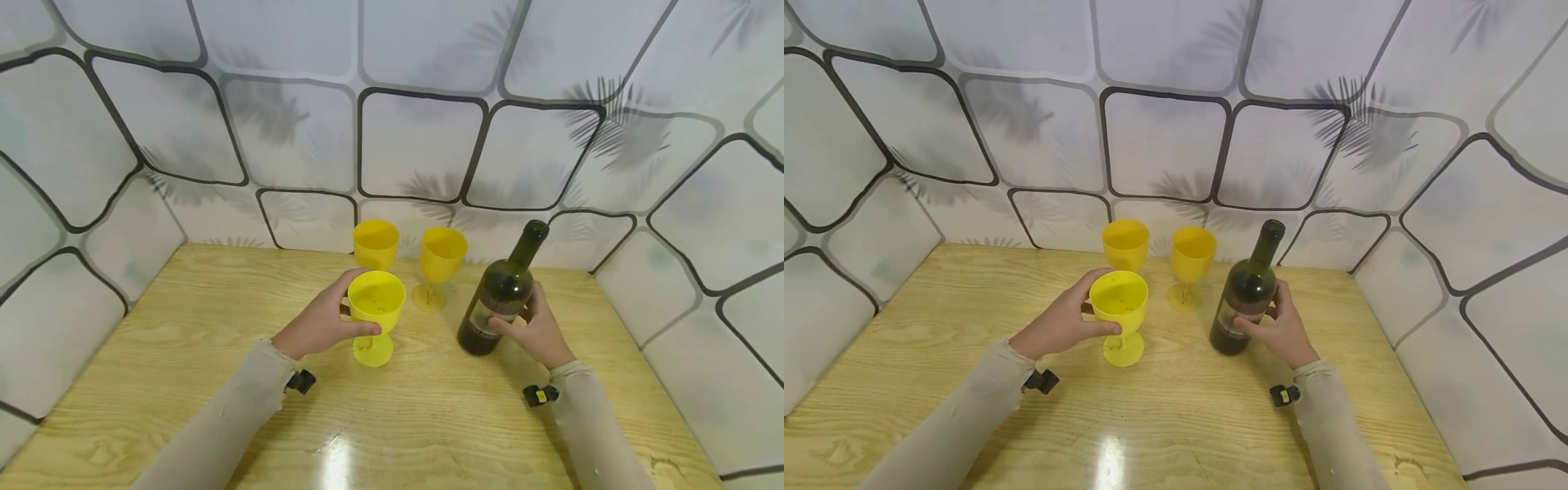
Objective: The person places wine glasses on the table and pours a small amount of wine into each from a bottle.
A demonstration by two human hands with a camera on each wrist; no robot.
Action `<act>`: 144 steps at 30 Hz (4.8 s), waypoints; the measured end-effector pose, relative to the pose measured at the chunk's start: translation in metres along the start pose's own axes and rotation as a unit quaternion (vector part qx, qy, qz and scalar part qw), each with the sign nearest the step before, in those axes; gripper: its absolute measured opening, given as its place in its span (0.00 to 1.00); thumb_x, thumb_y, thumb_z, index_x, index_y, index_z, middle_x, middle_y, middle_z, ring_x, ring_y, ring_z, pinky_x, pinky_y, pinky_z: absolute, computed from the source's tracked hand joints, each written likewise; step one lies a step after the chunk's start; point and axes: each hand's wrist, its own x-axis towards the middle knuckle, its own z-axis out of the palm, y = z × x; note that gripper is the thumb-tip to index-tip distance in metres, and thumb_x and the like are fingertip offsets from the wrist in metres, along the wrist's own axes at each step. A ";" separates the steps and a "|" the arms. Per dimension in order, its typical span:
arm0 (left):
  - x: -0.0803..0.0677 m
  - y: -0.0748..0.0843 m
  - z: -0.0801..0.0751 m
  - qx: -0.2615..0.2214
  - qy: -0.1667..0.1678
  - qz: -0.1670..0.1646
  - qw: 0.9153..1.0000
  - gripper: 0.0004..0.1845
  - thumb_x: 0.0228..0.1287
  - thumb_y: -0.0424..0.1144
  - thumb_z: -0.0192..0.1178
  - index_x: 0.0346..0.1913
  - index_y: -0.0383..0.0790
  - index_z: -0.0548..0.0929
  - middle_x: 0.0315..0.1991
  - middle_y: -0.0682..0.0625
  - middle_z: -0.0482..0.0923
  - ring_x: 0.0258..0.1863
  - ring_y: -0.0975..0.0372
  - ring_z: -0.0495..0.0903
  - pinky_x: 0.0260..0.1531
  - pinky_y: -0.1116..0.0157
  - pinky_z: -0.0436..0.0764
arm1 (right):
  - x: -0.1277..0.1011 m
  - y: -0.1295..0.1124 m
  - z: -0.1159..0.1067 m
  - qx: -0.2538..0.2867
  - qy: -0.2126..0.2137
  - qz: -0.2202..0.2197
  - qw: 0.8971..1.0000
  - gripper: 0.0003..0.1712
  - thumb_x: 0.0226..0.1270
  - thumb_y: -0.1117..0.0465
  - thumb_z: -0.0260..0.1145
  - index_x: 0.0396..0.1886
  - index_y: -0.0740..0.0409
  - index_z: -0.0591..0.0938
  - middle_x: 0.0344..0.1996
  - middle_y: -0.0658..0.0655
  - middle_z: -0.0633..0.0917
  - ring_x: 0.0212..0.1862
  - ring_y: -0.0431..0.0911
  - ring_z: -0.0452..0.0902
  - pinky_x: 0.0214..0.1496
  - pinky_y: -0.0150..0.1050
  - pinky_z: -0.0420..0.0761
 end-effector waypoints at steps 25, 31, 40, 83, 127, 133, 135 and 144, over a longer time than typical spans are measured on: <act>-0.002 -0.003 0.000 -0.017 0.019 -0.012 1.000 0.46 0.59 0.51 0.78 0.75 0.55 0.63 0.61 0.55 0.74 0.54 0.56 0.79 0.57 0.52 0.81 | -0.004 0.004 0.006 0.017 -0.063 -0.006 0.998 0.47 0.67 0.73 0.70 0.80 0.58 0.56 0.62 0.39 0.75 0.60 0.34 0.75 0.58 0.26 0.76; -0.001 -0.001 -0.001 -0.004 0.032 -0.016 0.999 0.47 0.59 0.52 0.78 0.76 0.51 0.63 0.62 0.53 0.75 0.52 0.55 0.79 0.54 0.53 0.82 | -0.005 0.002 0.006 0.018 -0.065 -0.016 0.998 0.47 0.67 0.74 0.70 0.80 0.59 0.56 0.62 0.38 0.75 0.60 0.33 0.75 0.58 0.26 0.76; -0.001 0.001 -0.001 0.004 0.037 -0.020 0.999 0.46 0.58 0.52 0.78 0.76 0.52 0.64 0.61 0.55 0.75 0.52 0.56 0.79 0.53 0.54 0.83 | -0.002 -0.004 0.010 0.046 -0.051 -0.046 0.997 0.53 0.62 0.79 0.70 0.81 0.52 0.56 0.64 0.42 0.76 0.63 0.36 0.74 0.62 0.26 0.73; -0.002 -0.001 -0.001 -0.001 0.028 -0.017 0.999 0.45 0.59 0.53 0.77 0.75 0.56 0.63 0.61 0.55 0.75 0.52 0.56 0.80 0.51 0.55 0.85 | -0.003 -0.032 0.036 -0.037 0.137 -0.018 0.990 0.43 0.50 0.72 0.82 0.67 0.60 0.75 0.52 0.46 0.85 0.50 0.33 0.81 0.50 0.25 0.80; -0.003 0.001 -0.001 0.007 0.027 -0.012 1.000 0.45 0.59 0.54 0.77 0.75 0.59 0.63 0.62 0.59 0.74 0.55 0.60 0.78 0.54 0.55 0.82 | -0.010 -0.078 0.028 -0.116 0.168 -0.085 0.975 0.56 0.41 0.69 0.88 0.73 0.45 0.74 0.55 0.49 0.86 0.50 0.33 0.82 0.50 0.25 0.79; -0.002 0.000 -0.001 0.008 0.028 -0.010 1.000 0.46 0.58 0.54 0.77 0.76 0.58 0.63 0.63 0.58 0.74 0.55 0.59 0.78 0.53 0.55 0.83 | -0.012 -0.083 0.029 -0.120 0.167 -0.085 0.975 0.56 0.41 0.68 0.89 0.73 0.44 0.74 0.57 0.51 0.86 0.51 0.33 0.81 0.51 0.24 0.78; -0.002 0.000 -0.001 0.008 0.029 -0.011 0.999 0.46 0.58 0.54 0.77 0.76 0.57 0.63 0.63 0.58 0.74 0.55 0.59 0.78 0.53 0.56 0.83 | -0.012 -0.084 0.030 -0.126 0.163 -0.080 0.975 0.56 0.41 0.67 0.89 0.73 0.42 0.74 0.57 0.50 0.86 0.51 0.32 0.80 0.51 0.23 0.77; -0.002 0.000 -0.001 0.006 0.030 -0.013 0.999 0.46 0.58 0.53 0.78 0.76 0.57 0.63 0.63 0.58 0.75 0.54 0.59 0.78 0.53 0.56 0.83 | -0.014 -0.088 0.036 -0.174 0.138 -0.076 0.972 0.58 0.40 0.61 0.90 0.74 0.41 0.73 0.57 0.54 0.86 0.52 0.47 0.84 0.52 0.25 0.76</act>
